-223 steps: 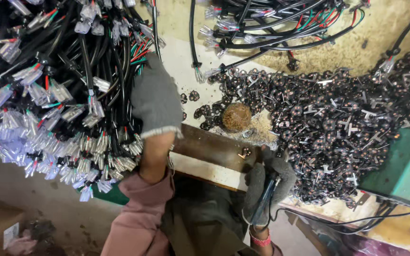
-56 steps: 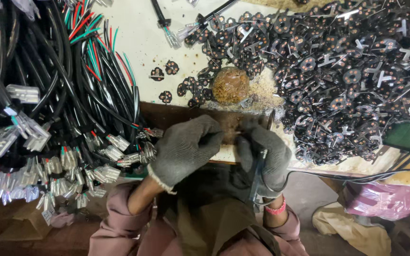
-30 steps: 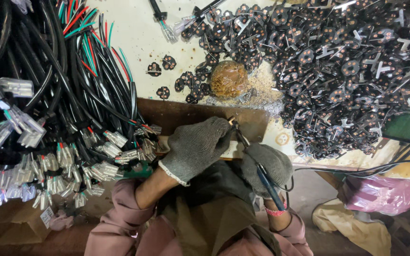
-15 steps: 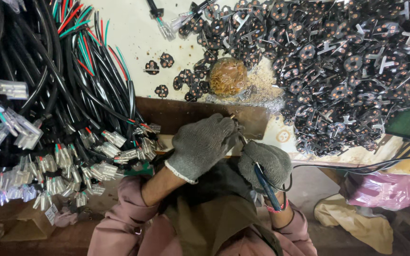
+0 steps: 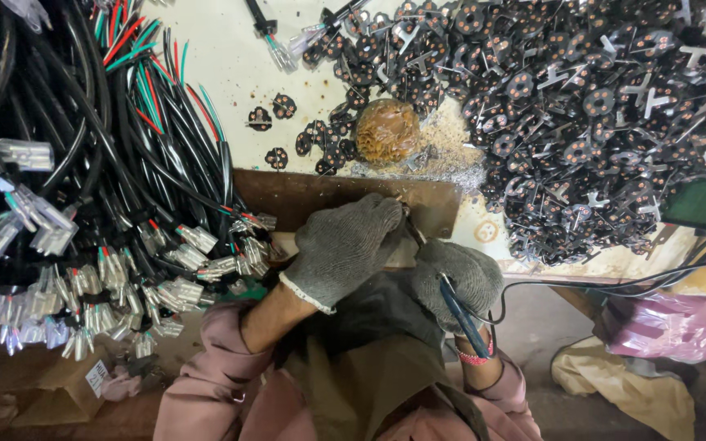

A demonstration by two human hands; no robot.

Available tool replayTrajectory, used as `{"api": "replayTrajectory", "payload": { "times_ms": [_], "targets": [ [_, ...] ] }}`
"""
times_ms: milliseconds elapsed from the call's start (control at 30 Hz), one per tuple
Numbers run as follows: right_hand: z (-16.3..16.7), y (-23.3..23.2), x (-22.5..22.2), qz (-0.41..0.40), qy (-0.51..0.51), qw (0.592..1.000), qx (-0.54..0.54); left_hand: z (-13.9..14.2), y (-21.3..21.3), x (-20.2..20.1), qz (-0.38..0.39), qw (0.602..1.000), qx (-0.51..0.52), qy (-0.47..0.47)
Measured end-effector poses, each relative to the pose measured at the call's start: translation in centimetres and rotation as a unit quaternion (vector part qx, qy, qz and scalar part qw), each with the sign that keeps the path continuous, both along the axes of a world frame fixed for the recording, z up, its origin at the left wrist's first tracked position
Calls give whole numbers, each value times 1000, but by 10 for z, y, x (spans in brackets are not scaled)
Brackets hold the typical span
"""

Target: The person solders electrical wire ends onto plug connectors at a workbench. They hold a wire in one gloved hand and a soldering iron in the other, apply solder to the connector, then place the finished plug with a large pile of completed connectors and pick up the next wire to repeat the process.

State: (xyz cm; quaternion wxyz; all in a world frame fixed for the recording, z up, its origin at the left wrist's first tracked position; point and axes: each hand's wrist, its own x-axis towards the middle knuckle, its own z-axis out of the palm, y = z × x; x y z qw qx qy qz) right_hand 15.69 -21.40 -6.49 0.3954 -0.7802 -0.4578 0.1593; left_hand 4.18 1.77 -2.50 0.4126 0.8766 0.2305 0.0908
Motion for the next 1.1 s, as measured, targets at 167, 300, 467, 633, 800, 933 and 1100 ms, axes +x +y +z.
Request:
{"api": "replayTrajectory", "payload": {
  "times_ms": [167,300,467,633,800,933,1100],
  "targets": [
    [5,4,1,4,-7,1000,1,2,3,0,-7,1000,10,-8],
    [8,6,2,5,-11,1000,0,2,3,0,11,1000,-6,-26],
    [7,8,2,6,-11,1000,-2,1,4,0,-1,1000,-13,-2],
    [8,9,3,5,-12,1000,-6,-2,3,-1,-2,1000,-18,3],
    [9,10,3,10,-19,1000,-4,-5,1,-2,7,1000,-27,-5],
    [10,10,3,8,-18,1000,-5,-6,0,-3,13,999,-24,-18],
    [11,11,4,9,-20,1000,-6,-4,1,-2,5,1000,-26,-3]
  ]
}}
